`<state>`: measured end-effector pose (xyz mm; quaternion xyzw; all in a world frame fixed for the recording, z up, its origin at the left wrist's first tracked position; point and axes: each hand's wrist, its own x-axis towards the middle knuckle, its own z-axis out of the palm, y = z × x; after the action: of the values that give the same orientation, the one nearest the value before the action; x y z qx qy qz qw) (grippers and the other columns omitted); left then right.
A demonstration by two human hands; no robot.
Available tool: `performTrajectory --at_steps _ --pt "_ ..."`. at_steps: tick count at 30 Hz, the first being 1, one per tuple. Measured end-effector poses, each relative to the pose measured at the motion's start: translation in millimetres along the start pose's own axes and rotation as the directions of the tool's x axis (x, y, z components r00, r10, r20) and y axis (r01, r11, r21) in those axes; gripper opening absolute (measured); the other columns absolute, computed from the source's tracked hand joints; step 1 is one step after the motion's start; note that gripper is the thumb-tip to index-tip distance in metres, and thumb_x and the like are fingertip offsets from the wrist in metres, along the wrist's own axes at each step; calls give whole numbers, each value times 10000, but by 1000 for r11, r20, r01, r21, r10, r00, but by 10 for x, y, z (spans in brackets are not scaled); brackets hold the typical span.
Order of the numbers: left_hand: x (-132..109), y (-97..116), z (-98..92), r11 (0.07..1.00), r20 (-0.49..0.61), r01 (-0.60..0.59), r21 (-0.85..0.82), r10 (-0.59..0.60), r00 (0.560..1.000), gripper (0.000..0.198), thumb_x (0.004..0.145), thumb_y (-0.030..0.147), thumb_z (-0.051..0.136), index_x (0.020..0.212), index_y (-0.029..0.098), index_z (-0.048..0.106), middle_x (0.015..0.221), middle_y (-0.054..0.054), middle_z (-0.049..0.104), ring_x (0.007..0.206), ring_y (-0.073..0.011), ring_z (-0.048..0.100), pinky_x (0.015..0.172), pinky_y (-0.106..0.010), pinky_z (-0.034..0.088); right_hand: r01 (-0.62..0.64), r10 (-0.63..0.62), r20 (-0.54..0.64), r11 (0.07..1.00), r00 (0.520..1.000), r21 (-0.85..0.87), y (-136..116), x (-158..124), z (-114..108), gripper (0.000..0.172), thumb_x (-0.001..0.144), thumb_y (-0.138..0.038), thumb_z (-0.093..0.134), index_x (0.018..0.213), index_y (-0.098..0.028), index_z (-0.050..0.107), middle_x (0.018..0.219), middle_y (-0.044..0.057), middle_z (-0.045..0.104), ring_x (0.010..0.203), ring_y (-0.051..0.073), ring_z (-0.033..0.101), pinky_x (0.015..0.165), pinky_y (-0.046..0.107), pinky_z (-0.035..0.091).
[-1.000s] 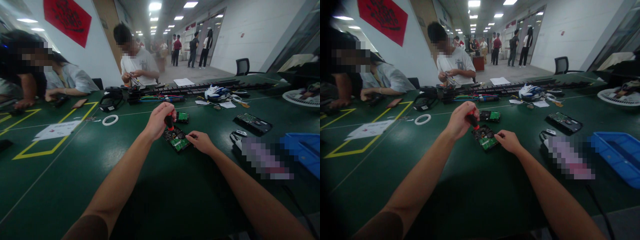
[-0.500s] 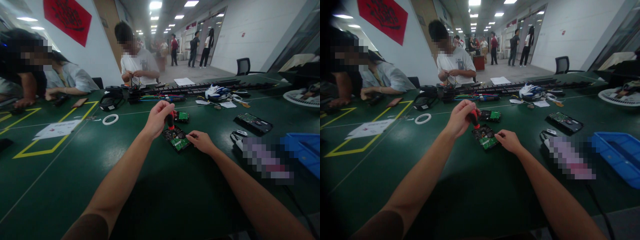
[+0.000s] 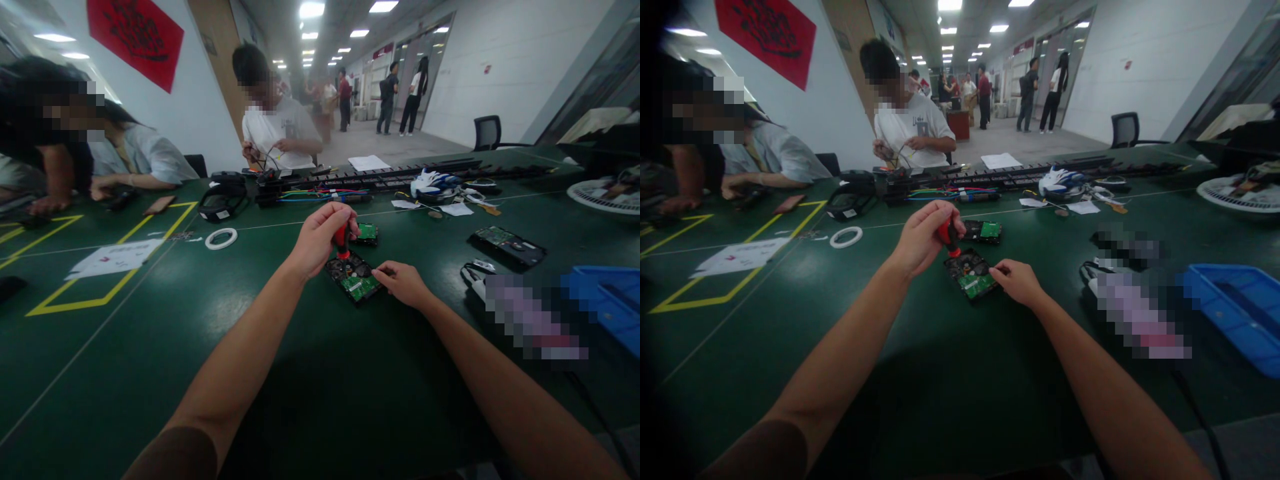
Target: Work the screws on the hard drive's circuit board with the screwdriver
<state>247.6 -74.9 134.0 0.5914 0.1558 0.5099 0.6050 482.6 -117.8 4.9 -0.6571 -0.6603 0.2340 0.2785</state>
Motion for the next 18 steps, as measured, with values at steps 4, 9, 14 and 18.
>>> performTrajectory --at_steps 4,9,14,18 --pt "4 2 6 1000 -48 28 -13 -29 998 88 962 291 608 933 209 613 833 -3 647 762 -121 668 788 -287 581 8 -8 0 1000 1000 -3 -3 -4 -4 366 954 -553 597 999 -224 753 741 13 738 593 159 658 604 282 475" --pt "42 -41 -38 999 -146 35 -39 -40 988 100 933 274 649 910 229 562 784 29 589 733 -121 667 781 -303 597 7 -7 0 1000 1000 -5 -6 -7 -9 358 956 -551 593 996 -233 752 742 9 738 590 158 661 602 283 477" --pt "47 -32 -41 998 -159 55 -17 -57 986 116 903 295 682 926 232 587 823 18 613 776 -126 681 769 -284 590 7 -7 -3 1000 1000 -9 -10 -7 -6 356 955 -547 596 993 -229 750 742 15 740 585 160 656 602 287 477" --pt "30 -10 -36 998 -130 53 19 -50 990 126 893 298 696 961 230 615 849 5 654 782 -126 676 738 -267 568 7 -7 -1 1000 1000 -9 -20 -15 -11 351 957 -542 593 989 -227 746 744 16 741 584 159 656 598 285 476"
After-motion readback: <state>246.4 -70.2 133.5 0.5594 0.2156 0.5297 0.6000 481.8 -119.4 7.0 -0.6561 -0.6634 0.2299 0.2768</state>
